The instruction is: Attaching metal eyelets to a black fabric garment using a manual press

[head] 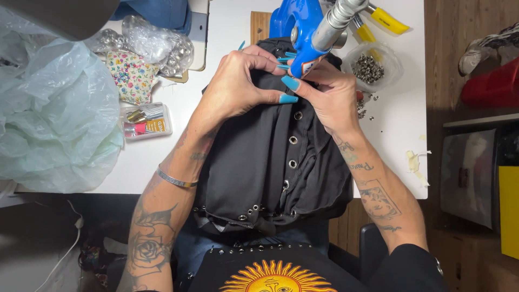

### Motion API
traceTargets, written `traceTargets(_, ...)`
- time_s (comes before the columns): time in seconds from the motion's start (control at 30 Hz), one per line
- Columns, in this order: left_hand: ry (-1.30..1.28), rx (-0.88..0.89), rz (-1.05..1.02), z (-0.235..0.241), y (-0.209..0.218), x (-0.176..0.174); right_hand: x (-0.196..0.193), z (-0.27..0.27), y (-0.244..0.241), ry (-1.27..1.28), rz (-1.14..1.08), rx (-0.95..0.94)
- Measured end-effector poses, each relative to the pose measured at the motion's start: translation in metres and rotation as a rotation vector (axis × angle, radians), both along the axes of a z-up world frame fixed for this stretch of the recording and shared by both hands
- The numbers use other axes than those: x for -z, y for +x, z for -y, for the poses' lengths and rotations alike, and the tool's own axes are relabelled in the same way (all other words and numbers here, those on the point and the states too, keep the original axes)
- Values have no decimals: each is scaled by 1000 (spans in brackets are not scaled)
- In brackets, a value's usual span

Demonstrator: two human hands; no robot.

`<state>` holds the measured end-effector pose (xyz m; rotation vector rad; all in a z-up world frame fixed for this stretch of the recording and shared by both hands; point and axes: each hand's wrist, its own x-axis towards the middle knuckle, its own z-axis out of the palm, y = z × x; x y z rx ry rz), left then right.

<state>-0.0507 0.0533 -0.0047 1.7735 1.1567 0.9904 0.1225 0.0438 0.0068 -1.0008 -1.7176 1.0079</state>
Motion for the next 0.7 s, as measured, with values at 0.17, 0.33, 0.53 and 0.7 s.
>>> traceTargets(0.17,-22,-2,-4,0,1,0,7,0,6,87,41,-23)
traceTargets(0.33,-32,3,-12,1,1,-2,5,-1,0,-30,9,50)
traceTargets(0.53,-2,4,-12,0,1,0,-9,5,-7,-110,-129,38)
traceTargets(0.7,17,4,-10,-1,1,3,-12,6,-6,29,-12,6)
